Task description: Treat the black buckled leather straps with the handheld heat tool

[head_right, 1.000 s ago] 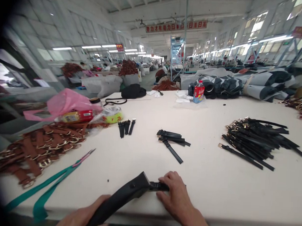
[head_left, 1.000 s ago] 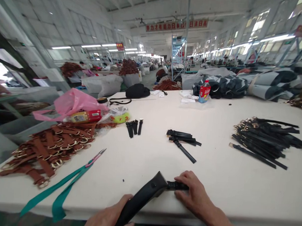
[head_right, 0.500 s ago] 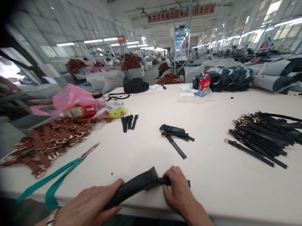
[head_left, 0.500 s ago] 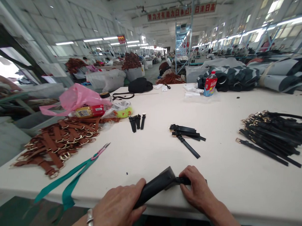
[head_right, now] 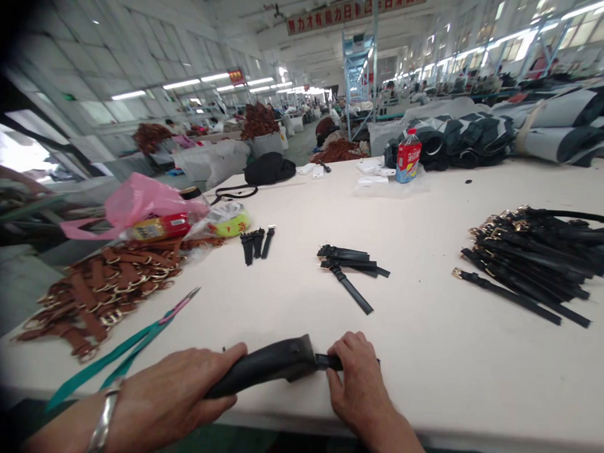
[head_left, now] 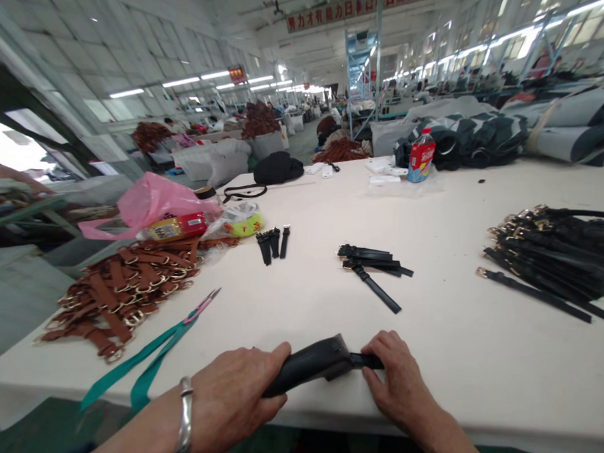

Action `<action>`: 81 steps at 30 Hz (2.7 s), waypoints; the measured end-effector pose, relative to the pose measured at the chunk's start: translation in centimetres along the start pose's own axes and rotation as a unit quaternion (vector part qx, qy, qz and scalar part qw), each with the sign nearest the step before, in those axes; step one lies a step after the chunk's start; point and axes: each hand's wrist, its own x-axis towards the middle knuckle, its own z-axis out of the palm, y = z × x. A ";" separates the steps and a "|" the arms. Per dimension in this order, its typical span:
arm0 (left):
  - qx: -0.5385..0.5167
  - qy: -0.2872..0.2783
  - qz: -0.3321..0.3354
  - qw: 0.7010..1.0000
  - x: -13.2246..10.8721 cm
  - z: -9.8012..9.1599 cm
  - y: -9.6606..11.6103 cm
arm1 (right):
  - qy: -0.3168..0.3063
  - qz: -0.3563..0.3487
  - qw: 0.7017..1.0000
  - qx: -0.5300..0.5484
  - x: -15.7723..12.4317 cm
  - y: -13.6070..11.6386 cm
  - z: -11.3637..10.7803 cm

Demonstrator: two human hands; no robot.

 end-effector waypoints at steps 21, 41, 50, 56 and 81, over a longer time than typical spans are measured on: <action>0.039 -0.021 0.016 0.999 0.9 -0.7 0.9 | 0.006 0.000 1.000 0.025 -0.1 0.2 0.0; 0.076 -0.009 0.031 0.997 -0.2 -0.7 -0.2 | 0.016 -0.002 1.000 0.008 -0.2 0.0 0.1; 0.072 -0.001 0.046 0.996 1.1 -0.3 1.3 | 0.016 0.002 1.000 0.004 -0.4 0.3 0.2; 0.035 0.028 -0.002 0.999 0.6 -1.0 -1.9 | 0.015 -0.004 1.000 0.008 -0.4 0.0 0.0; -0.052 0.051 -0.024 0.997 -0.4 1.6 -3.9 | -0.017 0.012 1.000 -0.023 0.4 -0.7 -0.2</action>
